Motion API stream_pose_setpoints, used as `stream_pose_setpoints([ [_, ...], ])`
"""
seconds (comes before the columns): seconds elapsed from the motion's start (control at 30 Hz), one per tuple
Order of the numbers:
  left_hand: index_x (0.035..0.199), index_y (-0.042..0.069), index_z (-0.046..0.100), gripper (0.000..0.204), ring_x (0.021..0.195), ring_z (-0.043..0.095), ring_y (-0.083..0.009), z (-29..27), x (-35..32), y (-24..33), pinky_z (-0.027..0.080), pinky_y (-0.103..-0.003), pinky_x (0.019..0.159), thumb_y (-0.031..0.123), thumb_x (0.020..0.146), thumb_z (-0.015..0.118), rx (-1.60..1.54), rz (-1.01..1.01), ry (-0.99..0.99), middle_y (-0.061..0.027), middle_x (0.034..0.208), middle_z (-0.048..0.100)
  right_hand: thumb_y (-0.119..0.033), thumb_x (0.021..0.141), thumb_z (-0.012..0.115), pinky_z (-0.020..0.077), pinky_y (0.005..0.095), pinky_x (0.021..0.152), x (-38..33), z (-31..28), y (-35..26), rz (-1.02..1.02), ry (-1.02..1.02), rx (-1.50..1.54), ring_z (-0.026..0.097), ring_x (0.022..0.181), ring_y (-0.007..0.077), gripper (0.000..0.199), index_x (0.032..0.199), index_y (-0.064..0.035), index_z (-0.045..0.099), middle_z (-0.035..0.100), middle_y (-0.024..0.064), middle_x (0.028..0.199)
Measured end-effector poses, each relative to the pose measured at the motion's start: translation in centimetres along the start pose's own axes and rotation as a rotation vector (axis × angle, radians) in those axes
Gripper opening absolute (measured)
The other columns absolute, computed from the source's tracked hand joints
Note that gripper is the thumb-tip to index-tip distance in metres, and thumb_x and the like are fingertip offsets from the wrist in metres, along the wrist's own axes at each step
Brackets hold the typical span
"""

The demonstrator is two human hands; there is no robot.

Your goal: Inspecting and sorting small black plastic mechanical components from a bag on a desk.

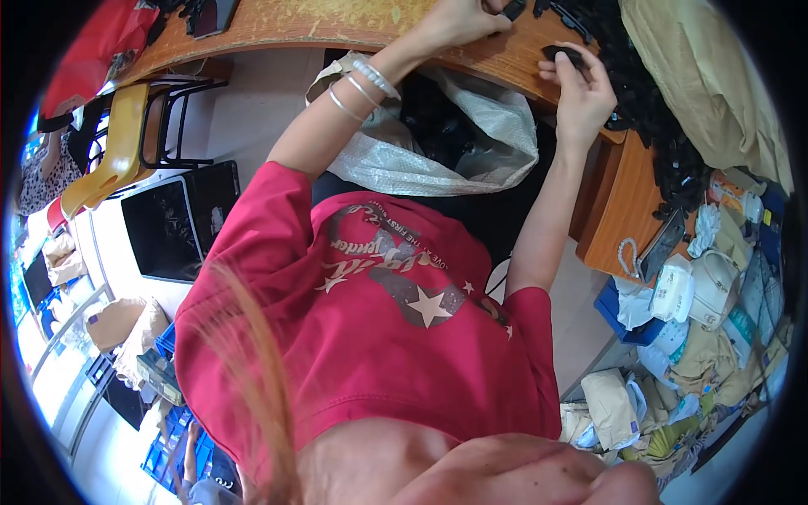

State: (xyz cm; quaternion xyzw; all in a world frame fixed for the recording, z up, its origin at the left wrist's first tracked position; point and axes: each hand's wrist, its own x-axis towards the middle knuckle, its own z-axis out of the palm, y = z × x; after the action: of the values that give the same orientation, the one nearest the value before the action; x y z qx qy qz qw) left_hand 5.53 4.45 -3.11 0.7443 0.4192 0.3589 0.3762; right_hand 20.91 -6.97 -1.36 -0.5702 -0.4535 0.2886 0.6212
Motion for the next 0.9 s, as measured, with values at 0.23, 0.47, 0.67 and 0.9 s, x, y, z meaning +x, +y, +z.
stream_pose_setpoints([
  [0.23, 0.086, -0.003, 0.061, 0.018, 0.07, 0.06, -0.014, -1.6, -3.2, 2.4, 0.049, -0.027, 0.063, 0.014, 0.088, 0.061, -0.627, -0.243, -0.184, -0.0061, 0.079, 0.064, 0.001, 0.085, 0.064, 0.0561, 0.0251, 0.072, -3.0, 1.8, -1.7, 0.089, -0.119, 0.192, 0.068, 0.077, 0.0164, 0.022, 0.106, 0.0079, 0.063, 0.068, 0.0147, 0.089],
  [0.47, 0.094, -0.004, 0.068, 0.035, 0.071, 0.059, -0.0086, -2.4, -5.0, 4.1, 0.048, -0.027, 0.061, 0.029, 0.094, 0.057, -0.361, -0.092, -0.241, -0.0071, 0.078, 0.067, 0.003, 0.084, 0.064, 0.0568, 0.0261, 0.074, -3.8, 2.1, -1.2, -0.02, 0.038, 0.075, 0.069, 0.079, 0.0176, 0.022, 0.106, 0.0077, 0.064, 0.068, 0.015, 0.091],
  [0.67, 0.109, -0.001, 0.064, 0.041, 0.067, 0.067, -0.0224, -1.1, -5.4, 0.9, 0.051, -0.031, 0.059, 0.03, 0.082, 0.07, -0.355, 0.177, -0.25, -0.0187, 0.077, 0.066, 0.003, 0.084, 0.066, 0.0557, 0.024, 0.072, -4.7, 2.8, -0.7, -0.099, 0.056, 0.058, 0.068, 0.078, 0.0157, 0.021, 0.105, 0.0072, 0.065, 0.069, 0.0137, 0.091],
  [0.9, 0.11, 0.0, 0.064, 0.04, 0.059, 0.065, -0.0295, -1.6, -6.1, 2.4, 0.051, -0.034, 0.057, 0.024, 0.079, 0.072, 0.016, 0.284, -0.212, -0.0205, 0.073, 0.064, 0.003, 0.081, 0.069, 0.0544, 0.0227, 0.069, -5.0, 2.5, -0.4, -0.193, 0.084, -0.093, 0.067, 0.076, 0.0145, 0.021, 0.102, 0.0041, 0.067, 0.068, 0.0113, 0.09],
])
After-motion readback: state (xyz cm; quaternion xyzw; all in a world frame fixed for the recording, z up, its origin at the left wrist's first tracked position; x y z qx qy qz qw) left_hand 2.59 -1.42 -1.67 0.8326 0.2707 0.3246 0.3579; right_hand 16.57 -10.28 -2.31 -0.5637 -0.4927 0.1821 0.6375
